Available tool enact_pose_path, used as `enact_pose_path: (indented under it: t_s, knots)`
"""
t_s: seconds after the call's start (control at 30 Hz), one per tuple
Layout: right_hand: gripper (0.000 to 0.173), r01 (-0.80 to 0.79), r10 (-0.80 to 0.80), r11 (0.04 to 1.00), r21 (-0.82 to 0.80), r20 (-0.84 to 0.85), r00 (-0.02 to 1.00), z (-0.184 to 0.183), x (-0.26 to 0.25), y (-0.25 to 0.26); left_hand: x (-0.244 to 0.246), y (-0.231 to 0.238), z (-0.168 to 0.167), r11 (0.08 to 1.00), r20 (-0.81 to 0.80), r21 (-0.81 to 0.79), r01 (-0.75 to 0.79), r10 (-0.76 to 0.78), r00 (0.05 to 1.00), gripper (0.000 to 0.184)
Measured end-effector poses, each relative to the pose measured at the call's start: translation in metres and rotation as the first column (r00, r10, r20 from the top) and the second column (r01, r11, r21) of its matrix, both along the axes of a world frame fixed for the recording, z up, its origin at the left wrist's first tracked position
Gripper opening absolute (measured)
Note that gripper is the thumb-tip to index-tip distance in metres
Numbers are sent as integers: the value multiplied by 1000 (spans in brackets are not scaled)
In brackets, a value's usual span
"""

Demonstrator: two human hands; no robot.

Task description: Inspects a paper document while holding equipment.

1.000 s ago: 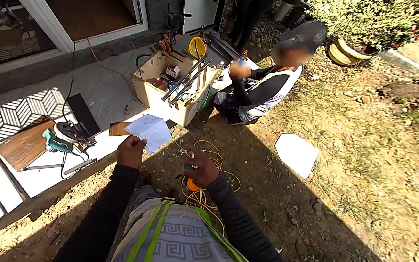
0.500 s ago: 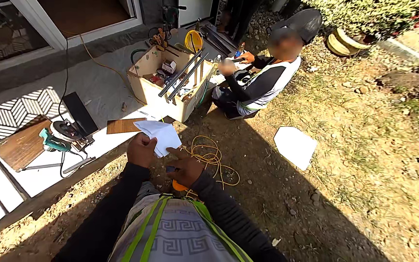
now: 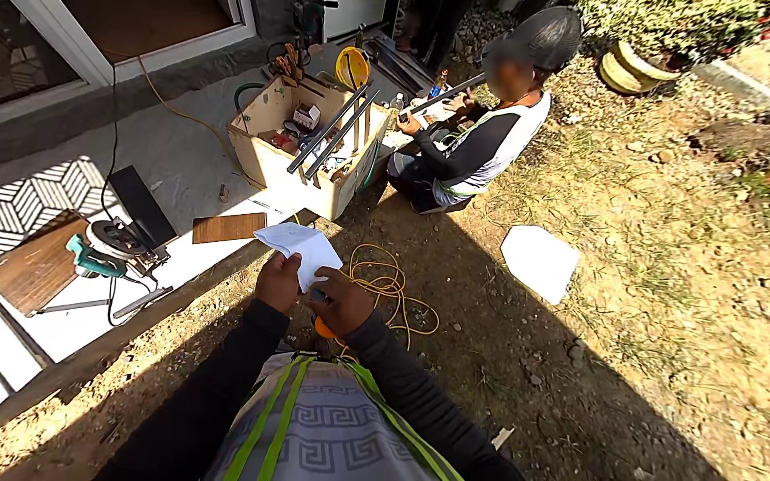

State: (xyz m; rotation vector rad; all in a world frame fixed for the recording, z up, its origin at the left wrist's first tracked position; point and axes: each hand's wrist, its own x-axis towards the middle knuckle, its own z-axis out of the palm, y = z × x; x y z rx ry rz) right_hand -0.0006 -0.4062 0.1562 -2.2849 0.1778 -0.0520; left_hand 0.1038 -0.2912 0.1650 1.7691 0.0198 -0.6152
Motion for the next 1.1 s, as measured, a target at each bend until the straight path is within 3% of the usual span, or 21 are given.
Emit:
enact_pose_path:
  t_s: [0.1, 0.2, 0.27, 0.3, 0.43, 0.57, 0.67, 0.83, 1.03, 1.1]
  knots:
    - [32, -38, 34, 999, -35, -100, 994, 8, -1, 4, -2, -8, 2, 996, -79, -37, -79, 75, 994, 34]
    - [30, -13, 10, 999, -50, -55, 998, 3, -3, -1, -4, -10, -3, 971, -115, -230, -62, 36, 993, 15]
    - [30, 4, -4, 998, -59, 1, 1000, 1, -4, -7, -1, -5, -12, 946, -58, -322, 36, -58, 997, 50]
    - [31, 6, -6, 998, -56, 17, 1000, 2, -4, -10, 0, -3, -15, 944, -33, -320, 78, -93, 995, 57]
    - [29, 60, -54, 997, -53, 106, 993, 0, -6, -17, 6, 1, -19, 912, -3, -350, 216, -231, 973, 37]
    - [29, 101, -91, 994, -51, 179, 980, -6, -7, -24, 5, 5, -18, 812, -13, -495, 308, -362, 932, 51]
    - [28, 101, -91, 994, -40, 200, 976, -7, -6, -25, 4, 1, -13, 854, -3, -393, 341, -372, 928, 50]
    - [25, 118, -138, 982, 151, 135, 981, 3, -9, -37, 20, 4, -6, 943, 43, -9, 332, -332, 942, 22]
    - [22, 225, -252, 923, 312, 50, 966, 27, -24, -80, 64, 49, 9, 981, 160, 68, 179, -188, 969, 12]
    - [21, 226, -261, 908, 352, 53, 964, 32, -25, -92, 75, 59, 17, 996, 206, 12, 89, -90, 974, 14]
